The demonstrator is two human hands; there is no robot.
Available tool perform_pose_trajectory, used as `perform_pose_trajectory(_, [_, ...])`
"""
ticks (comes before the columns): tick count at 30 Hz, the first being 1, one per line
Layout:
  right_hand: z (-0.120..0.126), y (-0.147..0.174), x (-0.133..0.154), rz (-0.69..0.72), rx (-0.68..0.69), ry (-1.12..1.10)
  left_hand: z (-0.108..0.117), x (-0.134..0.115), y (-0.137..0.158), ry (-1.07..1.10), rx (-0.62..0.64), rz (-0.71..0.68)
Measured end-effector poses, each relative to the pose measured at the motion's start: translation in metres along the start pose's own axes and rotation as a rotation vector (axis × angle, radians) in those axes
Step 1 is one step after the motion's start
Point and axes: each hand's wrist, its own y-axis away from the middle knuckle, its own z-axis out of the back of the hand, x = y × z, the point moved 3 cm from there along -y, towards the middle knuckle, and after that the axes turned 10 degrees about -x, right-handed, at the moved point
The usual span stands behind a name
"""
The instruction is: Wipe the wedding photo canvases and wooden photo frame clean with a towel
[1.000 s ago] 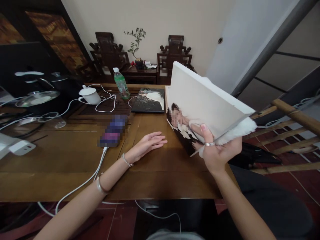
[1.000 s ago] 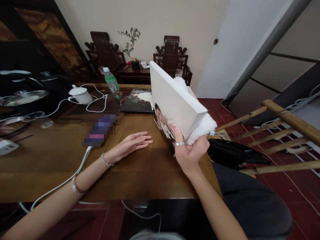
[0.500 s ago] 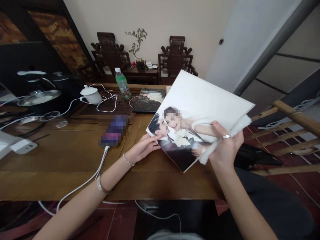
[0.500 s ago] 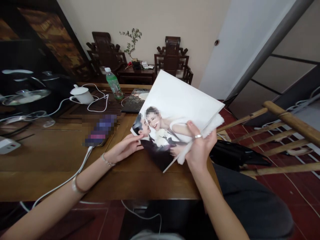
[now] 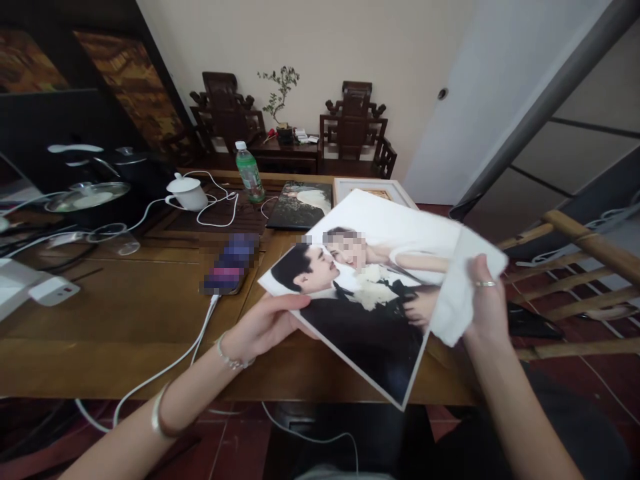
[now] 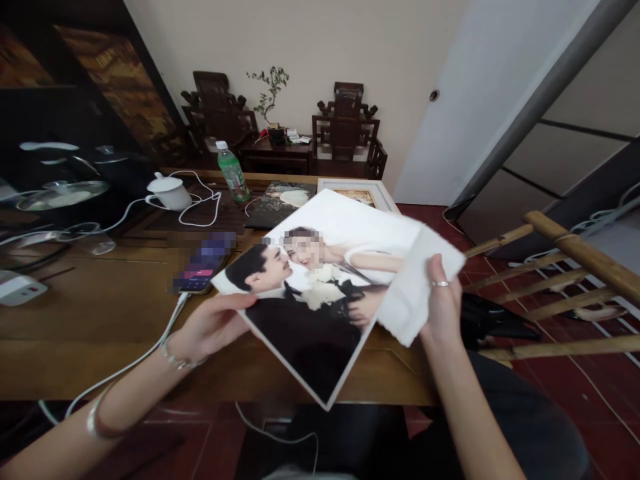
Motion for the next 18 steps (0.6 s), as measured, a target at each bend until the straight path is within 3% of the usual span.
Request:
perform_pose_trajectory(2, [0.019, -0.007, -0.003, 0.165, -0.145, 0.144, 0.007, -0.011, 0.006, 0.004, -0.048, -0.081])
perform_pose_trajectory(3, [0.023, -0.008, -0.002, 0.282, -0.101, 0.243, 0.010, -0.018, 0.009, 0.001, -0.076, -0.129])
perform_pose_trajectory(4, [0.022, -0.005, 0.000, 0.433, 0.026, 0.336, 0.013, -0.024, 0.010, -0.004, -0.106, -0.171])
perform_pose_trajectory(6, [0.013, 0.014, 0.005, 0.733, 0.422, 0.463, 0.014, -0.036, 0.011, -0.012, -0.184, -0.228])
perform_pose_trajectory(8, [0.003, 0.040, 0.009, 0.919, 0.767, 0.518, 0.013, -0.045, 0.008, 0.011, -0.294, -0.254])
perform_pose_trajectory(10, [-0.004, 0.061, 0.016, 1.011, 0.891, 0.523, 0.012, -0.053, 0.002, 0.067, -0.372, -0.294])
perform_pose_trajectory(12, [-0.011, 0.073, 0.032, 1.089, 0.859, 0.429, 0.010, -0.058, -0.006, 0.126, -0.389, -0.340])
perform_pose_trajectory(15, [-0.031, 0.068, 0.064, 1.182, 0.651, 0.253, 0.009, -0.063, -0.021, 0.160, -0.373, -0.356])
perform_pose_trajectory(17, [-0.059, 0.058, 0.081, 1.201, 0.549, 0.275, 0.008, -0.065, -0.030, 0.166, -0.393, -0.383])
perform_pose_trajectory(18, [-0.077, 0.054, 0.086, 1.215, 0.564, 0.343, 0.007, -0.065, -0.035, 0.158, -0.393, -0.390])
